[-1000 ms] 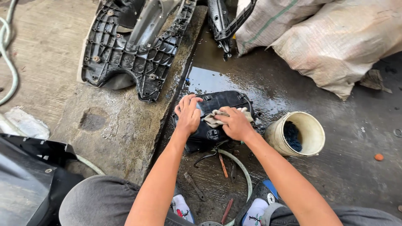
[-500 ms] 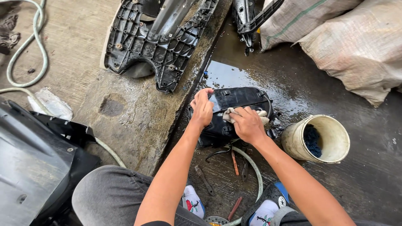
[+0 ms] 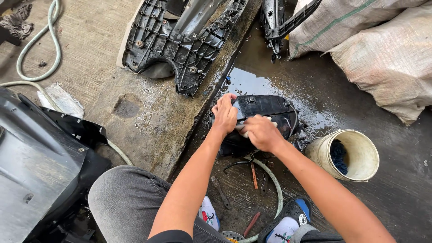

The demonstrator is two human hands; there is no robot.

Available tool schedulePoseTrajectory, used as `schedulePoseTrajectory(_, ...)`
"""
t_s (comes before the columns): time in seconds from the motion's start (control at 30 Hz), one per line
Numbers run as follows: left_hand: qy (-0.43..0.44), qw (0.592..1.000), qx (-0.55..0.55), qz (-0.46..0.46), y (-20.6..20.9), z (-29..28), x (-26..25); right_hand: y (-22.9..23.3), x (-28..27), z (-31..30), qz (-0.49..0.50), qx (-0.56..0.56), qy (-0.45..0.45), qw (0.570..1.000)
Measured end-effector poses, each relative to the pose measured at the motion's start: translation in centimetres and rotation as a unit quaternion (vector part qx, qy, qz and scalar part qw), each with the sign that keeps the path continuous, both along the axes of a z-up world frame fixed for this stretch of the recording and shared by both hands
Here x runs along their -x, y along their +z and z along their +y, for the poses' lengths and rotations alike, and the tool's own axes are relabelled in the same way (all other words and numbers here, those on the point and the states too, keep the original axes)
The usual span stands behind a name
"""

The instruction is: Cleaning a motorcycle fuel tank with a cloth and soapy water

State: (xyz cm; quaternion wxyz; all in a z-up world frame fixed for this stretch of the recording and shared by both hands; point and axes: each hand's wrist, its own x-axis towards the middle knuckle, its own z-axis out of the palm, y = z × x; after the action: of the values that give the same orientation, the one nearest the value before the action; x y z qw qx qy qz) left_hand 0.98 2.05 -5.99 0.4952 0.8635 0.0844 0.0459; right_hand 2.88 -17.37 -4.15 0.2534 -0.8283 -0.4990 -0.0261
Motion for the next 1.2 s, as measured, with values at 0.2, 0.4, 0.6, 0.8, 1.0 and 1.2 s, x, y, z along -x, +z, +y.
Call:
schedulePoseTrajectory(0.2,0.011,1.0,-0.013,0.0,0.9,-0.1,0.2,2.5,1.5,1.3,-0.031,0.027,0.009,0.999)
schedulePoseTrajectory(0.4,0.011,1.0,-0.02,0.0,0.9,-0.2,0.1,0.7,-0.7,-0.9,-0.052,0.018,-0.089,0.995)
schedulePoseTrajectory(0.6,0.014,1.0,-0.015,0.006,1.4,-0.1,0.3,1.5,0.1,1.1,-0.07,0.029,0.0,0.997)
schedulePoseTrajectory(0.8,0.004,0.998,-0.05,0.031,1.0,-0.3,0.1,1.1,-2.0,-1.7,-0.042,0.067,-0.034,0.996)
schedulePoseTrajectory(1.0,-0.022,0.991,-0.118,0.061,1.8,-0.4,0.2,1.2,-0.6,-4.1,-0.035,0.113,-0.078,0.99)
schedulePoseTrajectory(1.2,-0.028,0.985,-0.151,0.078,2.5,-0.7,0.6,0.7,-0.3,-4.5,-0.024,0.178,-0.142,0.973)
